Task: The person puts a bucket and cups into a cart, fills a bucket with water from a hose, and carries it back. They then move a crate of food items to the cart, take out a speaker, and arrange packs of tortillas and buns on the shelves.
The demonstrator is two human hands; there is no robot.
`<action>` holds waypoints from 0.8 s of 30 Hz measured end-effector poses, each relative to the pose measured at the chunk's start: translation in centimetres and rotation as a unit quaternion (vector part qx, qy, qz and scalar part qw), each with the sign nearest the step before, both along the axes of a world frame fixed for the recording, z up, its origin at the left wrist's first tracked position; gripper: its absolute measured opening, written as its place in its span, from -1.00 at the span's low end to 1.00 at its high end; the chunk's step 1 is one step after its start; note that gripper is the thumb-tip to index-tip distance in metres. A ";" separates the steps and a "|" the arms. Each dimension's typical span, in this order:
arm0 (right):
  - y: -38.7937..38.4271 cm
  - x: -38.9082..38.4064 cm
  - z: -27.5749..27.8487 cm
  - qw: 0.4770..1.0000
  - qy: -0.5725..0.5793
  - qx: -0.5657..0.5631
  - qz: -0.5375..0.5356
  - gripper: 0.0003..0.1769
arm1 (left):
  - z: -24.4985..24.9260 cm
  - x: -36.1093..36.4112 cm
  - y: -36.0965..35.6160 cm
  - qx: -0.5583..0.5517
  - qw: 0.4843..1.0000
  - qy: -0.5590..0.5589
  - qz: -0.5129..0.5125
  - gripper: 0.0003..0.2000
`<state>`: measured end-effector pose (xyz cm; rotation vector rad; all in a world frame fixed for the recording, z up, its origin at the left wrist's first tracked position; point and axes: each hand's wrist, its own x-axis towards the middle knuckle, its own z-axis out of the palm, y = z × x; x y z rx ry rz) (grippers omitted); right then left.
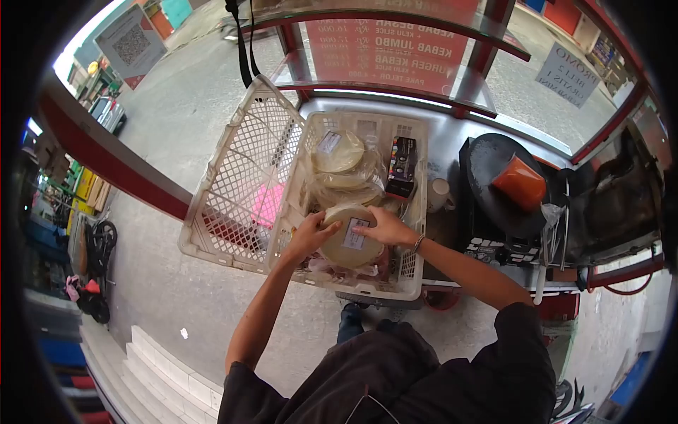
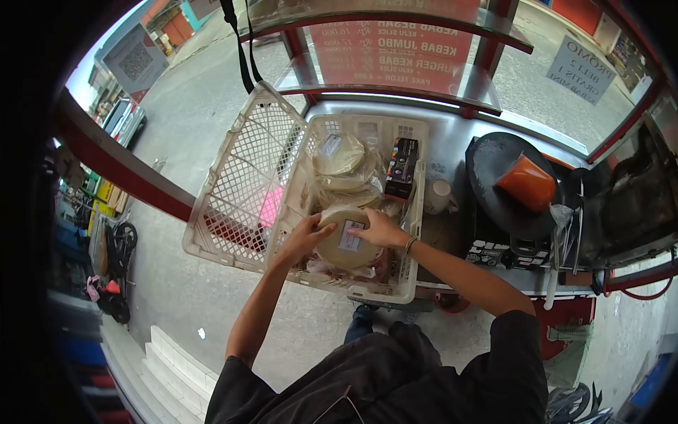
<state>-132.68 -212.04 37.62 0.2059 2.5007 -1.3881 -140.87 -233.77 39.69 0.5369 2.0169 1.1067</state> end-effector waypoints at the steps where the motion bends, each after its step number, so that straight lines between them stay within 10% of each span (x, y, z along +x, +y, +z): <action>1: 0.1 -0.4 0.6 0.994 0.093 0.014 0.049 -0.33 | -0.9 0.1 -0.6 0.067 0.990 0.119 0.017 -0.61; 3: 0.9 -2.4 0.9 0.976 0.188 0.029 0.102 -0.37 | -1.5 0.7 -2.2 0.135 0.960 0.241 0.038 -0.66; 5: 2.8 -7.0 0.0 0.954 0.145 -0.232 0.126 -0.44 | -0.4 1.9 -3.9 0.213 0.960 0.133 0.122 -0.66; 7: 3.5 -10.5 3.1 0.975 0.170 0.001 -0.141 -0.49 | 0.8 3.8 -4.6 0.246 0.942 0.114 0.197 -0.66; 11: 4.6 -16.7 0.3 0.930 0.110 0.289 -0.201 -0.44 | -0.5 4.9 -6.7 0.354 0.884 -0.026 0.305 -0.63; 18: 6.1 -14.9 0.4 0.977 0.061 -0.159 -0.125 -0.68 | 1.2 4.1 -7.6 0.432 0.828 -0.112 0.340 -0.59; 20: 2.7 -13.2 2.1 0.827 0.169 -0.354 -0.403 -0.68 | 1.2 3.5 -7.4 0.445 0.816 -0.120 0.349 -0.59; 24: 4.2 -16.4 -1.1 0.801 0.040 -0.373 -0.467 -0.52 | 2.3 2.2 -6.9 0.436 0.828 -0.157 0.315 -0.61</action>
